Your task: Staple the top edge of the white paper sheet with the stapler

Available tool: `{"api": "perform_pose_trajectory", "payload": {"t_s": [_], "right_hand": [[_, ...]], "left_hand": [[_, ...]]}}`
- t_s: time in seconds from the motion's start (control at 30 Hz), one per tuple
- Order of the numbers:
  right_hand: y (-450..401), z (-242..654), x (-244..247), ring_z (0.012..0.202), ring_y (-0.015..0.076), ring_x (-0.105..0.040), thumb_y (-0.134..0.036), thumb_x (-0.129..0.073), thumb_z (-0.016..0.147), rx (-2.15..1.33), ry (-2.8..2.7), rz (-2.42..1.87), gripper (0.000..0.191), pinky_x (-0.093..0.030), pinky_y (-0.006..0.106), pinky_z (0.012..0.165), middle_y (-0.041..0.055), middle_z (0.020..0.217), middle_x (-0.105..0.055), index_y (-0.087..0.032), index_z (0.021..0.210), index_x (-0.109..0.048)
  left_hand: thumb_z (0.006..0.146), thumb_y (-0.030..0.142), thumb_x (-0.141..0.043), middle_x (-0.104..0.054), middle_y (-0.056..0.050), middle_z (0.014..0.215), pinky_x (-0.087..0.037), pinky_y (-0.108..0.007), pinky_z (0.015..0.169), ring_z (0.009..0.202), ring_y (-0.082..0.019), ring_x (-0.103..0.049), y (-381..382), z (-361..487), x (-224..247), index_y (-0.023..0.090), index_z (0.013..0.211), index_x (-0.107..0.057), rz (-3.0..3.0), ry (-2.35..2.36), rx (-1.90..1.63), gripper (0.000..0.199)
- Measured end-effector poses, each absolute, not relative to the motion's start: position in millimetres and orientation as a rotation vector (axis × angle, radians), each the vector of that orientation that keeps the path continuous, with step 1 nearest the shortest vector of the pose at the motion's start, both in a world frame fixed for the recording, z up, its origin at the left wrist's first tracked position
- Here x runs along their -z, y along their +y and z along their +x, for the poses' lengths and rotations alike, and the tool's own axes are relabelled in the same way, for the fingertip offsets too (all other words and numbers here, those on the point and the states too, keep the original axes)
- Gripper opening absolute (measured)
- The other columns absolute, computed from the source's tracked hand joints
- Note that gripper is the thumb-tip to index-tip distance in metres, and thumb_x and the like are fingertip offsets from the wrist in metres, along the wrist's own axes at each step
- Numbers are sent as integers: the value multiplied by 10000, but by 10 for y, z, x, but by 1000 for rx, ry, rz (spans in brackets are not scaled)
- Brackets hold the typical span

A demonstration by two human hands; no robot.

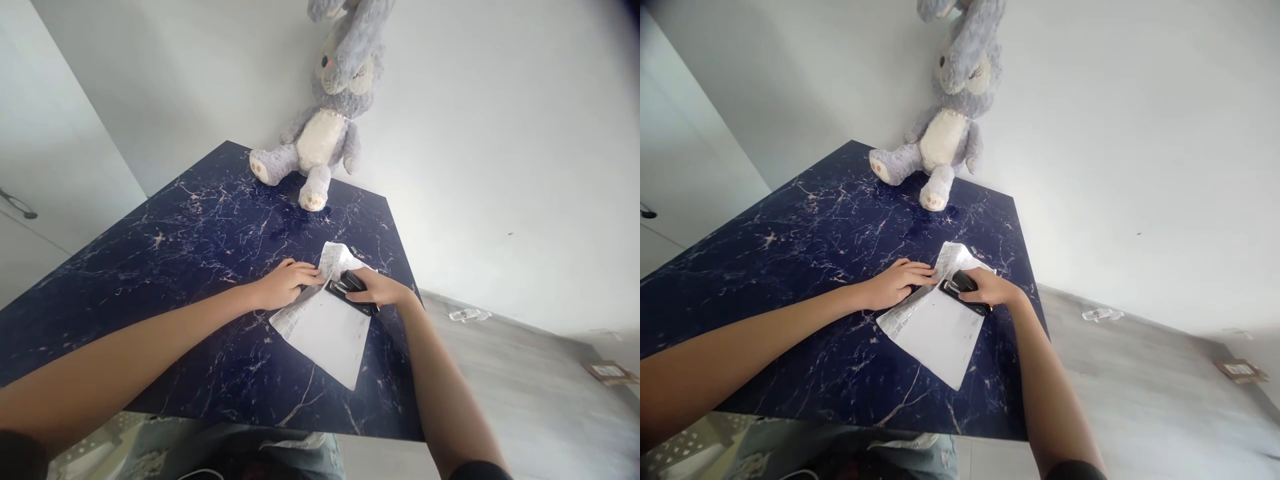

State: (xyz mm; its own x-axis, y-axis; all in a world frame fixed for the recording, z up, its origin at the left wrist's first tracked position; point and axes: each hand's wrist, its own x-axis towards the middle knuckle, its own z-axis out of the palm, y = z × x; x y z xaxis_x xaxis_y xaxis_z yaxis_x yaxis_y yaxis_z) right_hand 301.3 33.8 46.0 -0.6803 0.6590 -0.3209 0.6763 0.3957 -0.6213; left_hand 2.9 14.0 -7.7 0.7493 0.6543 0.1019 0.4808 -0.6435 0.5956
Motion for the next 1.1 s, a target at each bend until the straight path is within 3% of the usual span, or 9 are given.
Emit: {"api": "perform_pose_trajectory", "payload": {"t_s": [0.07, 0.13, 0.3, 0.47, 0.63, 0.83, 0.97, 1.1], "right_hand": [[342, 3016, -456, 774, 177, -558, -385, -652, 932, 1191, 2620, 1226, 201, -432, 308, 702, 23, 912, -660, -191, 982, -637], [346, 3020, -449, 775, 176, -558, -375, -654, 928, 1198, 2627, 1220, 193, -435, 306, 705, 22, 904, -658, -189, 975, -634], [352, 3025, -433, 773, 175, -558, -379, -658, 923, 1145, 2632, 1240, 208, -435, 304, 696, 25, 901, -657, -179, 980, -638], [351, 3015, -435, 769, 175, -561, -373, -662, 919, 1169, 2614, 1247, 197, -433, 304, 694, 16, 887, -646, -183, 957, -628], [354, 3019, -445, 776, 180, -571, -379, -662, 927, 1207, 2605, 1242, 194, -435, 312, 697, 24, 905, -654, -190, 939, -618], [342, 2994, -463, 751, 172, -570, -348, -658, 922, 1192, 2577, 1208, 174, -435, 312, 688, 17, 882, -656, -193, 996, -627], [320, 2955, -467, 742, 165, -569, -312, -652, 910, 1130, 2624, 1179, 144, -419, 303, 679, 9, 860, -656, -195, 988, -621], [305, 2929, -457, 738, 157, -560, -284, -654, 894, 1080, 2705, 1177, 124, -408, 300, 680, 3, 853, -652, -193, 973, -625]], "left_hand": [[829, -98, -355, -535, -5, 1596, -235, -543, 1223, 1533, -240, -410, 170, 23, 109, 351, 1492, -585, 2394, 812, -403, 833], [823, -117, -342, -583, 4, 1554, -254, -524, 1209, 1515, -230, -440, 194, 34, 150, 354, 1473, -599, 2391, 820, -442, 843], [943, 8, -456, -645, -27, 1485, -331, -480, 1157, 1447, -255, -521, 212, 80, 212, 327, 1420, -635, 2370, 855, -578, 600], [940, 155, -666, -617, -72, 1506, -361, -508, 1172, 1441, -289, -516, 178, 114, 190, 280, 1382, -642, 2352, 962, -630, 460], [845, 437, -833, -471, -173, 1620, -307, -577, 1236, 1540, -379, -361, 120, 139, 202, 196, 1514, -534, 2382, 1188, -612, 771], [824, 747, -723, -528, -200, 1548, -234, -664, 1222, 1494, -410, -409, 21, 194, 172, 266, 1540, -521, 2549, 1029, -539, 886], [846, 684, -747, -593, -163, 1454, -214, -680, 1218, 1416, -386, -492, -34, 225, 158, 320, 1528, -529, 2556, 874, -556, 803], [831, 529, -841, -609, -122, 1395, -397, -547, 1160, 1319, -337, -564, -62, 245, 164, 336, 1499, -546, 2406, 774, -667, 755]]}}
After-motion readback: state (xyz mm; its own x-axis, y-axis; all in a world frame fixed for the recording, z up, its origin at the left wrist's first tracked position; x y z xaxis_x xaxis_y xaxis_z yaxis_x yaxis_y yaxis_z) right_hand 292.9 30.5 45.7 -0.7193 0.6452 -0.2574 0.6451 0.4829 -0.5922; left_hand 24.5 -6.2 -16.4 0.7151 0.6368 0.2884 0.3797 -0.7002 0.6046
